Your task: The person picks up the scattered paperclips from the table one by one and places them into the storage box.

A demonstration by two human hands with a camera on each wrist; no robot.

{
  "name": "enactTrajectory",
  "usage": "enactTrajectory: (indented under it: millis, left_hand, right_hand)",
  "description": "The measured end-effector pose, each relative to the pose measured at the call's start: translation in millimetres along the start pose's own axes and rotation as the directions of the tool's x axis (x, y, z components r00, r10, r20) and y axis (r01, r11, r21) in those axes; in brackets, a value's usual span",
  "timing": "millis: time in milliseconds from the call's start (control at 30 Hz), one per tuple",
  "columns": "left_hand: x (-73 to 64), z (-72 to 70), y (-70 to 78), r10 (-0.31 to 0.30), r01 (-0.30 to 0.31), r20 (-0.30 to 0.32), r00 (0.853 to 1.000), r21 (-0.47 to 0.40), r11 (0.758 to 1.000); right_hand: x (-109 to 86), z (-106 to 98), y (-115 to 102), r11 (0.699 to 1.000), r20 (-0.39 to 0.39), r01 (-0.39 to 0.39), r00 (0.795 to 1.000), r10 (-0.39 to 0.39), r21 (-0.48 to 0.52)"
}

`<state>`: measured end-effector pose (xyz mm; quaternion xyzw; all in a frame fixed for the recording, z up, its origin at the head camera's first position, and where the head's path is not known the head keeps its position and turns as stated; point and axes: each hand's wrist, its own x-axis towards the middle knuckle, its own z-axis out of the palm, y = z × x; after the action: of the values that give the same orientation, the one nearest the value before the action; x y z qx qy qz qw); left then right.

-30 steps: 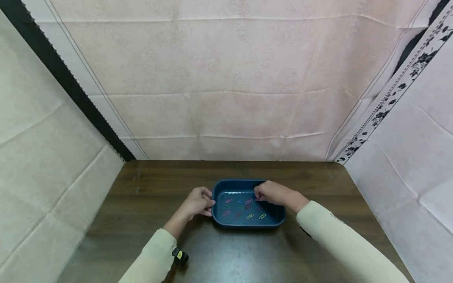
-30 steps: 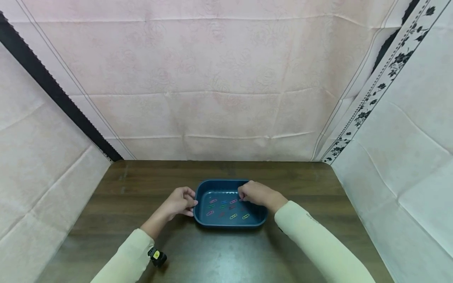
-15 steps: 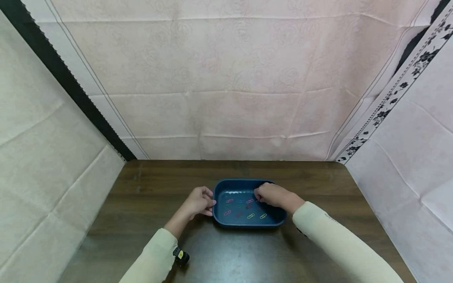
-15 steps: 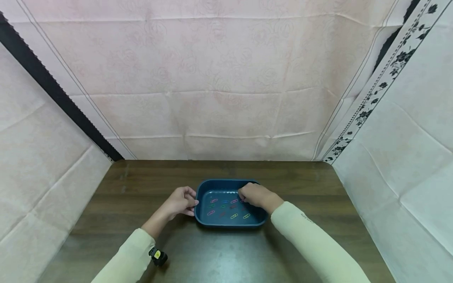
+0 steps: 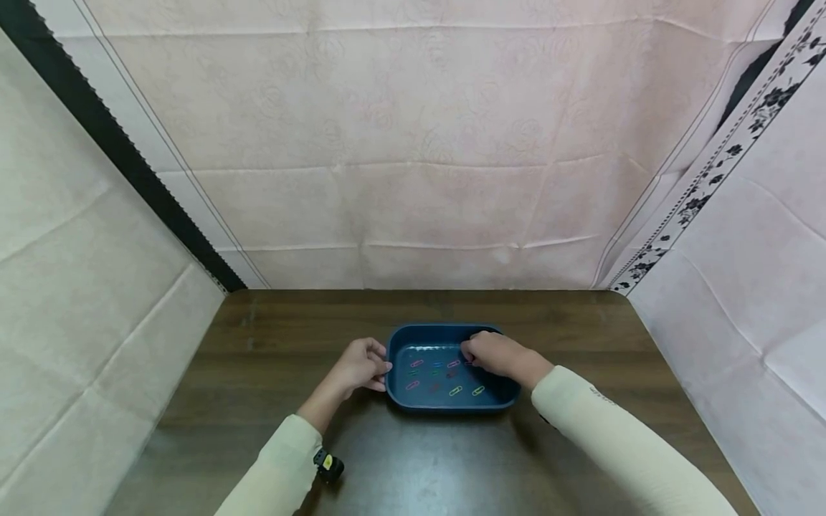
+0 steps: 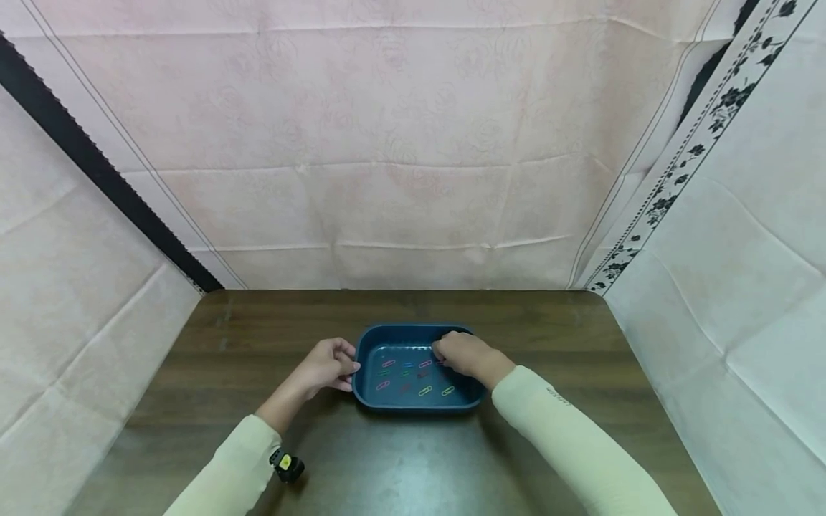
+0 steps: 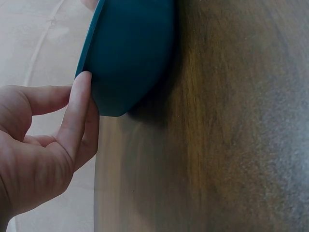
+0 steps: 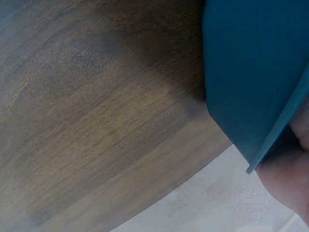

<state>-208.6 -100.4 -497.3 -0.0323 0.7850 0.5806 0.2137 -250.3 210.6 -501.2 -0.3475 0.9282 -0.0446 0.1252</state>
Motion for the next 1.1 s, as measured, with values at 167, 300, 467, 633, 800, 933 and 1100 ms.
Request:
enactTrajectory:
  millis: [167, 300, 467, 633, 800, 933, 1100]
  left_hand:
    - [0.1, 1.8, 0.3, 0.004, -0.004, 0.003, 1.000, 0.003, 1.000]
    - [1.2, 2.9, 0.3, 0.004, -0.004, 0.004, 1.000, 0.004, 1.000]
    - [0.8, 3.3, 0.2, 0.003, -0.003, 0.004, 1.000, 0.007, 1.000]
    - [-0.2, 2.4, 0.3, -0.004, 0.004, -0.002, 1.000, 0.009, 1.000]
    - [-0.4, 0.6, -0.4, 0.000, 0.000, -0.007, 1.000, 0.014, 1.000]
    - [-1.6, -1.6, 1.0, 0.011, -0.010, -0.028, 1.000, 0.023, 1.000]
    - [-5.0, -7.3, 4.1, 0.062, -0.058, -0.090, 0.994, 0.048, 0.997]
  right_hand:
    - [-2.4, -4, 1, 1.000, 0.013, -0.013, 1.000, 0.013, -0.021]
    - [-4.6, -8, 0, 1.000, 0.003, -0.011, 1.000, 0.011, -0.004]
    - [-7.0, -14, -3, 0.999, -0.013, -0.016, 1.000, 0.017, 0.050]
    - [-10.6, -20, -4, 0.994, -0.054, -0.022, 0.998, 0.028, 0.109]
    - [-19.0, -27, -5, 0.984, -0.114, -0.020, 0.993, 0.041, 0.175]
    - [-27.9, -33, -2, 0.975, -0.191, -0.028, 0.979, 0.071, 0.221]
    - [-41.8, -37, 1, 0.976, -0.311, -0.057, 0.942, 0.122, 0.209]
